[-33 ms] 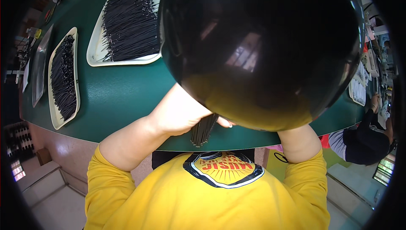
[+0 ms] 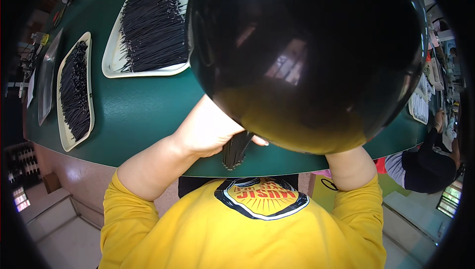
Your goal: The person places a tray of filaments onto a workbench, gathers a bundle of filaments from a tray by hand, and aligns them under a desk lamp.
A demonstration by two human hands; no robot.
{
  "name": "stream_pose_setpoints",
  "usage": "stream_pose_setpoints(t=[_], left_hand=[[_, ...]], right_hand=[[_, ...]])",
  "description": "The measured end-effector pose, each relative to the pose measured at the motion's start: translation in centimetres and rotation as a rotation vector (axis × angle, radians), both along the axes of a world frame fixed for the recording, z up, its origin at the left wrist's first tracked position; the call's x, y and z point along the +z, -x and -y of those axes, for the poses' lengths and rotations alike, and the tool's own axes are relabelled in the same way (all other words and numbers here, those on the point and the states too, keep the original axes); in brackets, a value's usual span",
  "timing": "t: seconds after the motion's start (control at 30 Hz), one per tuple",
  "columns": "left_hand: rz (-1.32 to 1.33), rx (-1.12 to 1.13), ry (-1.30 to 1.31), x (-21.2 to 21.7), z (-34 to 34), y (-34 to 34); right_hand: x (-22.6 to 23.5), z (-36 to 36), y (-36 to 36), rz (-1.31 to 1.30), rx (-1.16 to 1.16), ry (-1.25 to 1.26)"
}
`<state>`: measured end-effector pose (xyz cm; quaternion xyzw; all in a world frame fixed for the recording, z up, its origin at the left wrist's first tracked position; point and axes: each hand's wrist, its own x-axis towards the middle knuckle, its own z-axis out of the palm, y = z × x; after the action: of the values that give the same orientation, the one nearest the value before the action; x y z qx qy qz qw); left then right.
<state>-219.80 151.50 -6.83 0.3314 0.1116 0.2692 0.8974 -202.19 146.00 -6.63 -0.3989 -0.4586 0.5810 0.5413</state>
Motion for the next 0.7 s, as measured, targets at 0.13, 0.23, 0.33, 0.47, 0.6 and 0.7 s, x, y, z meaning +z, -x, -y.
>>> stream_pose_setpoints(t=[0.13, 0.23, 0.33, 0.47, 0.6, 0.7], left_hand=[[0.065, 0.023, -0.001, -1.2, -0.1, 0.6], [-0.103, 0.027, 0.093, -0.2, 0.0, 0.9], [-0.083, 0.117, 0.001, 0.6, 0.5, 0.8], [-0.125, 0.126, 0.035, 0.7, 0.5, 0.7], [-0.136, 0.101, 0.111, 1.7, 0.4, 0.6], [-0.141, 0.089, 0.141, 1.1, 0.6, 0.9]], right_hand=[[-0.6, -0.2, -0.1, 0.063, -0.008, -0.081], [-1.0, -0.2, -0.5, 0.09, -0.025, -0.135], [-1.0, -0.3, -0.7, 0.124, -0.044, -0.184], [-1.6, -0.5, -0.7, 0.15, -0.07, -0.239], [-1.7, -0.5, -0.7, 0.18, -0.105, -0.294], [-1.8, -0.6, -0.6, 0.202, -0.131, -0.359]])
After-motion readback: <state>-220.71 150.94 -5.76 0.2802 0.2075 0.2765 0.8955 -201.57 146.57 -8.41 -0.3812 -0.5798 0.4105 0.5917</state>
